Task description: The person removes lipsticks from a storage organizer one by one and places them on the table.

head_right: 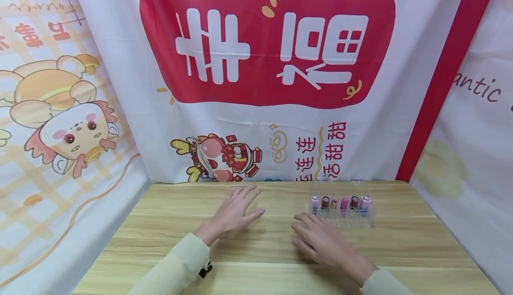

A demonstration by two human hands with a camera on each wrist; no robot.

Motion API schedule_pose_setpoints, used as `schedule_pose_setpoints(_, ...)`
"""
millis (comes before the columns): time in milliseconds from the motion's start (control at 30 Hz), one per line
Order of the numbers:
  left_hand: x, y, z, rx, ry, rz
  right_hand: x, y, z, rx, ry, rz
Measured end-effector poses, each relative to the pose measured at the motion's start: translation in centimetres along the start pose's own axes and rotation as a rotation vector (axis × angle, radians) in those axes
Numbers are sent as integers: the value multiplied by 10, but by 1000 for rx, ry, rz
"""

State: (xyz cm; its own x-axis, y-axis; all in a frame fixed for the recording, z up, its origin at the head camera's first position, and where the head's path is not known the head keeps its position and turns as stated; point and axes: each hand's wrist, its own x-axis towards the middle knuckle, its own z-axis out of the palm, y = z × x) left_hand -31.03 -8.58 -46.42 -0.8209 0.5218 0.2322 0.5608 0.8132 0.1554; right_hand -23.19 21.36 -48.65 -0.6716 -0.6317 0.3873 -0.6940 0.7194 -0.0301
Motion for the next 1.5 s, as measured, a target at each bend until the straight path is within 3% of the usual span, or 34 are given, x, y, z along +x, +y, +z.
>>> schedule_pose_setpoints(300,6,13,6,-91,24,-3,-19,12,-4,-13,30,24)
schedule_pose_setpoints(933,16,33,8,-244,55,-38,-50,53,-18,-76,187,4)
schedule_pose_setpoints(1200,18,40,7,-343,75,-69,-61,68,-26,-56,191,102)
schedule_pose_setpoints(1500,30,50,8,-500,164,-75,-72,87,-40,-58,235,161)
